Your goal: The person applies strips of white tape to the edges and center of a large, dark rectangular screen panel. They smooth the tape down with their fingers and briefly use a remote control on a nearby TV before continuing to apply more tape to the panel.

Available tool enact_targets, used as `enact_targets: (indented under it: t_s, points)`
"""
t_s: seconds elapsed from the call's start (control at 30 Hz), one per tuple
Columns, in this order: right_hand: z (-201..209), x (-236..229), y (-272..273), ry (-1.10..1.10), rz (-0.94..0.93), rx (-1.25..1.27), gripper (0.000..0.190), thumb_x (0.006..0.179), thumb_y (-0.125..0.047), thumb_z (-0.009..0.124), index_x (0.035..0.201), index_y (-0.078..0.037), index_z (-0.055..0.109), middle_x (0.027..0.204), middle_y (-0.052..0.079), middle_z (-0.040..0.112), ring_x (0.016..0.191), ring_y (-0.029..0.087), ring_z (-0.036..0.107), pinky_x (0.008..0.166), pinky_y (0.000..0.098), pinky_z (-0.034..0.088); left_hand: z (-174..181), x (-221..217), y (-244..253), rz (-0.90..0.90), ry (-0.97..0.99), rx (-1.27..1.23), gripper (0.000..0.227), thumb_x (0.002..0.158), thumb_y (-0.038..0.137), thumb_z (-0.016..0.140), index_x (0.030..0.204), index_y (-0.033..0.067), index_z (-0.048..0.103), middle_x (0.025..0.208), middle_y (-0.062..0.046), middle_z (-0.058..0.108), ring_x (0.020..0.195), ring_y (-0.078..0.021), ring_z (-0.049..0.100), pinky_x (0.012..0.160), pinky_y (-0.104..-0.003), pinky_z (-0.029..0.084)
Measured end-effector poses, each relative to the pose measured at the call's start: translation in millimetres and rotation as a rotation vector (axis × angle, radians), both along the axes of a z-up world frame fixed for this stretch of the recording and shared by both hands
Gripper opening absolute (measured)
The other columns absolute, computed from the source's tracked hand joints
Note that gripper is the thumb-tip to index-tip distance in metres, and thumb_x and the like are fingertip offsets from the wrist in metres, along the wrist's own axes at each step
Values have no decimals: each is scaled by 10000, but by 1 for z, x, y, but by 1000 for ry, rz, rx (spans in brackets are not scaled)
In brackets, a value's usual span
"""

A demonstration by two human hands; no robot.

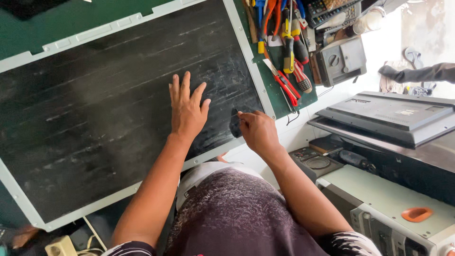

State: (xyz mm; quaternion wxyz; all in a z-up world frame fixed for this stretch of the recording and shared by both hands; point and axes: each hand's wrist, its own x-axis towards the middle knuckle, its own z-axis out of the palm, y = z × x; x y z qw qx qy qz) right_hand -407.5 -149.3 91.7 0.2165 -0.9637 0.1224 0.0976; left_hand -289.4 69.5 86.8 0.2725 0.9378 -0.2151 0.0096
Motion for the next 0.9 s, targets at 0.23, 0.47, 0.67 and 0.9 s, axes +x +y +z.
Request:
enact_targets:
  t_s: [0.23, 0.47, 0.67, 0.9]
  points:
    - [19, -42, -3, 176, 4, -23, 236, 955, -326, 667, 1117, -291, 835, 878, 83, 728, 890, 351, 746, 797, 482, 628, -12, -26, 8, 34, -46, 25, 512, 993, 268, 802, 1472, 127, 689, 1635, -257, 435, 1527, -585, 322, 1241, -711, 283]
    - [33, -60, -5, 247, 21, -16, 298, 955, -301, 671, 1200, -255, 835, 876, 69, 722, 889, 314, 754, 790, 453, 634, -17, -30, 5, 56, -56, 33, 505, 1004, 270, 796, 1478, 130, 689, 1638, -251, 437, 1523, -585, 327, 1246, -700, 284]
    - [42, -62, -4, 285, 33, -12, 312, 961, -245, 658, 1215, -203, 834, 898, 91, 737, 921, 336, 763, 810, 472, 640, -19, -33, 4, 69, -21, 59, 506, 1015, 288, 766, 1495, 157, 675, 1649, -232, 430, 1541, -564, 324, 1269, -677, 266]
    - [54, -57, 3, 310, -2, -6, 316, 963, -242, 645, 1212, -182, 831, 908, 109, 746, 931, 344, 766, 823, 476, 640, -14, -29, 4, 66, -50, 55, 519, 1006, 294, 758, 1498, 156, 668, 1646, -241, 436, 1535, -567, 337, 1257, -681, 280]
